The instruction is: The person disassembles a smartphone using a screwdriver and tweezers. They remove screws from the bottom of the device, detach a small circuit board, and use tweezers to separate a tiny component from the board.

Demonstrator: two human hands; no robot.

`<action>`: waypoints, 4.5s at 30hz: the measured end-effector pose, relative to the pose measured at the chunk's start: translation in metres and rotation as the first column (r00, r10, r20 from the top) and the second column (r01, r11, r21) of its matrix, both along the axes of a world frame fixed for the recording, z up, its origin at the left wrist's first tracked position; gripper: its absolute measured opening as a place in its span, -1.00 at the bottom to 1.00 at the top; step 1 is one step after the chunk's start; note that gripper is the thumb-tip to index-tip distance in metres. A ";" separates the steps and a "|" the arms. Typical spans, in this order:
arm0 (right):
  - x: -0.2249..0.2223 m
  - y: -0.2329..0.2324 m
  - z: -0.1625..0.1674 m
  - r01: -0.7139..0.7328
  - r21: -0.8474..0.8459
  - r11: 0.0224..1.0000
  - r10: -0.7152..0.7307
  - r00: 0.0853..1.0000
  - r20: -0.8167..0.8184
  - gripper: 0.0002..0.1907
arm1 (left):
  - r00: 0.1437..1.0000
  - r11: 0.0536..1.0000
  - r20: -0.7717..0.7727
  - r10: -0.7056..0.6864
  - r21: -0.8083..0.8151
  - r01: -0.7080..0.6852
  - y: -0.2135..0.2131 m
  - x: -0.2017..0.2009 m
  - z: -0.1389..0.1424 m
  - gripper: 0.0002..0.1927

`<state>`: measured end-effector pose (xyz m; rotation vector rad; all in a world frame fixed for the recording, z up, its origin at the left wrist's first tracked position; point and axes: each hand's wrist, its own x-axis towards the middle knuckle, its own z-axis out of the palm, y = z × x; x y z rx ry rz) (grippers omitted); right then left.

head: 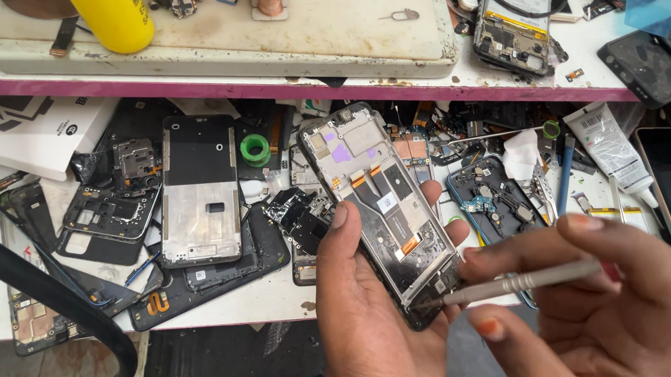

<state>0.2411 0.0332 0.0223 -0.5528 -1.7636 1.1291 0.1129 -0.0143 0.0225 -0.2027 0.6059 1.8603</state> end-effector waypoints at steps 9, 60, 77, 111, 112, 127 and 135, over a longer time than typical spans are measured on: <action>0.001 -0.001 -0.002 -0.043 -0.017 0.999 0.042 0.999 -0.010 -0.32 | 1.000 0.996 0.013 -0.001 -0.086 0.002 0.000 0.000 -0.003 -0.34; -0.011 0.000 -0.005 0.272 -0.040 0.961 -0.265 0.955 0.135 -0.53 | 0.994 0.962 0.027 -0.104 0.257 0.094 -0.002 0.003 -0.008 -0.14; -0.019 -0.014 0.017 0.415 -0.083 0.906 -0.396 0.901 0.175 0.02 | 0.993 0.966 -0.019 -0.118 0.231 0.119 -0.003 0.002 -0.006 -0.20; -0.002 0.006 0.008 0.133 0.061 0.989 -0.137 0.989 0.059 -0.46 | 0.990 0.991 -0.093 -0.110 0.066 0.117 -0.001 -0.002 0.003 -0.20; -0.003 0.005 0.009 0.120 0.053 0.991 -0.120 0.993 0.007 -0.44 | 0.990 0.991 -0.093 -0.108 0.072 0.114 -0.001 -0.002 0.004 -0.21; 0.010 0.009 0.002 0.101 0.066 0.993 -0.104 0.993 0.053 -0.35 | 0.989 0.990 -0.106 -0.105 0.083 0.114 -0.001 0.000 -0.001 -0.22; 0.005 0.004 0.000 0.171 0.034 0.985 -0.171 0.985 0.000 -0.33 | 0.992 0.991 -0.092 -0.090 0.092 0.098 -0.001 0.000 0.004 -0.22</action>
